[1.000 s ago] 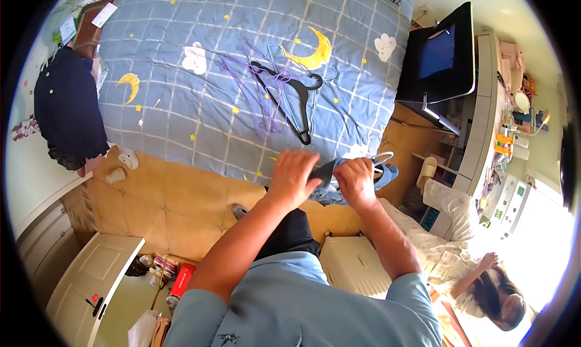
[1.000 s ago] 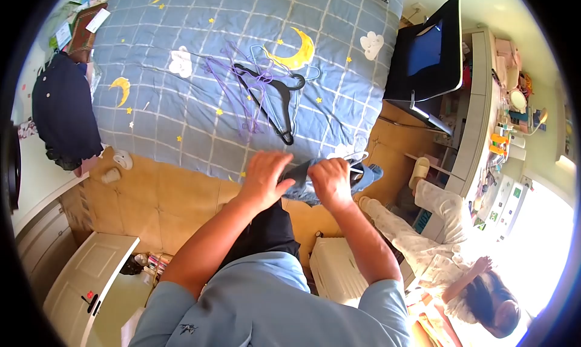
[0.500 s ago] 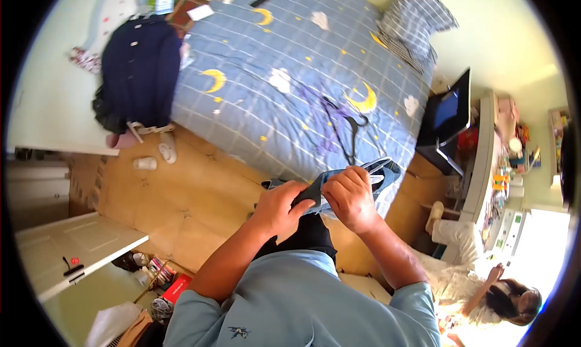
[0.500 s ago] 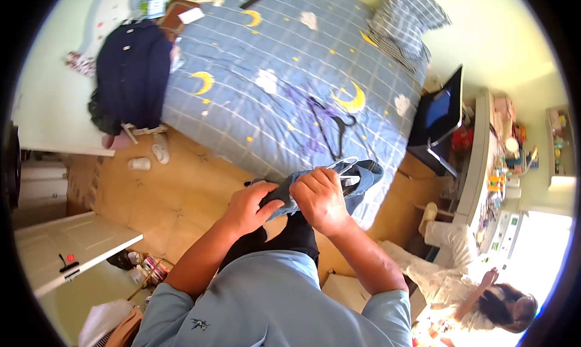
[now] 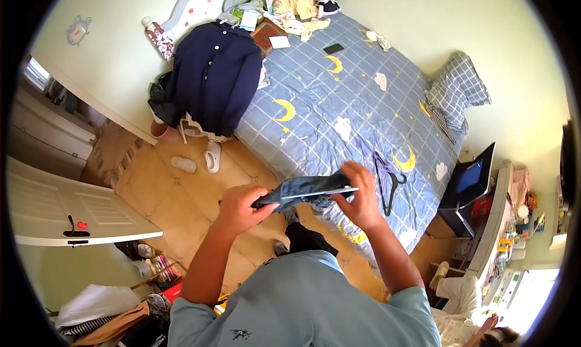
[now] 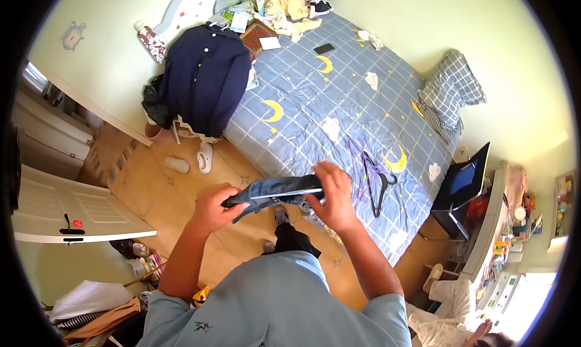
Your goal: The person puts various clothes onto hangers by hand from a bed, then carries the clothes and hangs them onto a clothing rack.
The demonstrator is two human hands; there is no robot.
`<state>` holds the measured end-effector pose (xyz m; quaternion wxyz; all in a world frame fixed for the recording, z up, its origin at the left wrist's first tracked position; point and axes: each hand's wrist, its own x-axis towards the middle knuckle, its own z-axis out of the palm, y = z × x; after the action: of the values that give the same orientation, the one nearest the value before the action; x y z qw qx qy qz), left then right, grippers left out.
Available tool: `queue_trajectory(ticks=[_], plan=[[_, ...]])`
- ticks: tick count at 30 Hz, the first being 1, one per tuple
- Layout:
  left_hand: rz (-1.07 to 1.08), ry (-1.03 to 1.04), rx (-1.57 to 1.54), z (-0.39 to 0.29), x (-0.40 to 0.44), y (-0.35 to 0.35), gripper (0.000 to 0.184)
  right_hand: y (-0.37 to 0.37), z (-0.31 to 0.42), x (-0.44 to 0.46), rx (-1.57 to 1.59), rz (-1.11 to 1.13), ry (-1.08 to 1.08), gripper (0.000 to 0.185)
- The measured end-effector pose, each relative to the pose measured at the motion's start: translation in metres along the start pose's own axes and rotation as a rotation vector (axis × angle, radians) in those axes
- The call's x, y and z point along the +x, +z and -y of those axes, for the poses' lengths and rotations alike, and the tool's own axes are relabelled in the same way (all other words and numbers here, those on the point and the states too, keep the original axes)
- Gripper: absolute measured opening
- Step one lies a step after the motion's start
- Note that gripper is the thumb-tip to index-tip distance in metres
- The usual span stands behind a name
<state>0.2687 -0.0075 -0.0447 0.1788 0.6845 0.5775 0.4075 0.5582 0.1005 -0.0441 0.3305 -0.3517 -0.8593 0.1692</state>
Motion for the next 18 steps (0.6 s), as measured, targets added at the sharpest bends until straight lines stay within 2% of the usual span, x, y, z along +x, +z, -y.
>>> queue_trajectory(ticks=[2, 3, 7, 10, 13, 18], plan=[[0.001, 0.011, 0.058, 0.013, 0.015, -0.025, 0.020, 0.027, -0.019, 0.023, 0.104, 0.183, -0.043, 0.045], [0.001, -0.012, 0.078, 0.019, 0.019, -0.038, 0.020, 0.040, -0.021, 0.038, 0.214, 0.211, -0.030, 0.035], [-0.061, -0.073, 0.201, 0.052, 0.031, -0.088, 0.019, 0.081, -0.002, 0.098, 0.343, 0.237, 0.001, 0.016], [-0.120, -0.170, 0.325, 0.077, 0.026, -0.125, 0.019, 0.110, 0.020, 0.150, 0.444, 0.289, -0.040, 0.017], [-0.279, -0.191, 0.373, 0.121, 0.015, -0.154, 0.024, 0.151, 0.042, 0.196, 0.494, 0.279, -0.081, 0.018], [-0.698, -0.246, 0.500, 0.189, 0.007, -0.198, 0.033, 0.226, 0.091, 0.271, 0.468, 0.230, -0.060, 0.018]])
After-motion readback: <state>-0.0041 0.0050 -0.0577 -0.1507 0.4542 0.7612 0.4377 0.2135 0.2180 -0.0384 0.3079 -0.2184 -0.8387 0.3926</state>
